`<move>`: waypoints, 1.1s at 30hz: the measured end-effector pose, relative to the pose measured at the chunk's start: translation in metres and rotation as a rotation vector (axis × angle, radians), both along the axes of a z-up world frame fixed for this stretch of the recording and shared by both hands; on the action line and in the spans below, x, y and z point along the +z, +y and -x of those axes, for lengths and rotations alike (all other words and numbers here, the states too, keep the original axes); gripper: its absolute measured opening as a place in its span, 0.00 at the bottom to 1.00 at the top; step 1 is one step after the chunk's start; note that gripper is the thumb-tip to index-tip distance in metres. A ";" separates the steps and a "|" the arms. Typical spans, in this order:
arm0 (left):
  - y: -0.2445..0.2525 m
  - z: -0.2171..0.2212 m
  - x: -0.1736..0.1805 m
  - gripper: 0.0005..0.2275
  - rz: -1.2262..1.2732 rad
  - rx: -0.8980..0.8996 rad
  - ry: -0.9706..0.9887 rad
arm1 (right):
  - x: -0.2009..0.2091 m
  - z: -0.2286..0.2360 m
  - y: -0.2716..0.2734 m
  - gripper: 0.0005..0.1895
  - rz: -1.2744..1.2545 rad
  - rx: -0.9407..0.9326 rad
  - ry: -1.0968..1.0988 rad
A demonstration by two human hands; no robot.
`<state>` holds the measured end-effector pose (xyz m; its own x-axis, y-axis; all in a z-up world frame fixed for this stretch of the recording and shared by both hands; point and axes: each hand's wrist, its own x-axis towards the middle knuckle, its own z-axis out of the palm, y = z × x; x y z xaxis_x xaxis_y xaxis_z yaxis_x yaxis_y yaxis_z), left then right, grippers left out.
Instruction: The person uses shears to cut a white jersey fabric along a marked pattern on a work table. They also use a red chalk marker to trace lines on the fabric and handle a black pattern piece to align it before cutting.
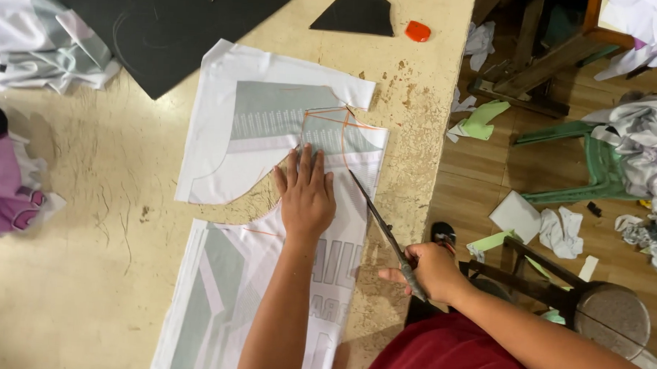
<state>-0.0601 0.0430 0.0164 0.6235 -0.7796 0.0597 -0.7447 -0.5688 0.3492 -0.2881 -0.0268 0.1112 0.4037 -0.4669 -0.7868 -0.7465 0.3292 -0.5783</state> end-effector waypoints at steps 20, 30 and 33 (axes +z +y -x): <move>0.004 -0.002 0.007 0.21 0.047 0.010 0.022 | -0.019 -0.081 0.039 0.22 0.056 -0.286 -0.038; 0.004 -0.003 0.005 0.22 0.070 0.024 0.061 | -0.025 -0.093 0.061 0.23 0.030 -0.443 -0.136; 0.010 -0.008 0.001 0.21 0.205 0.055 0.125 | -0.026 -0.100 0.065 0.24 -0.032 -0.489 -0.159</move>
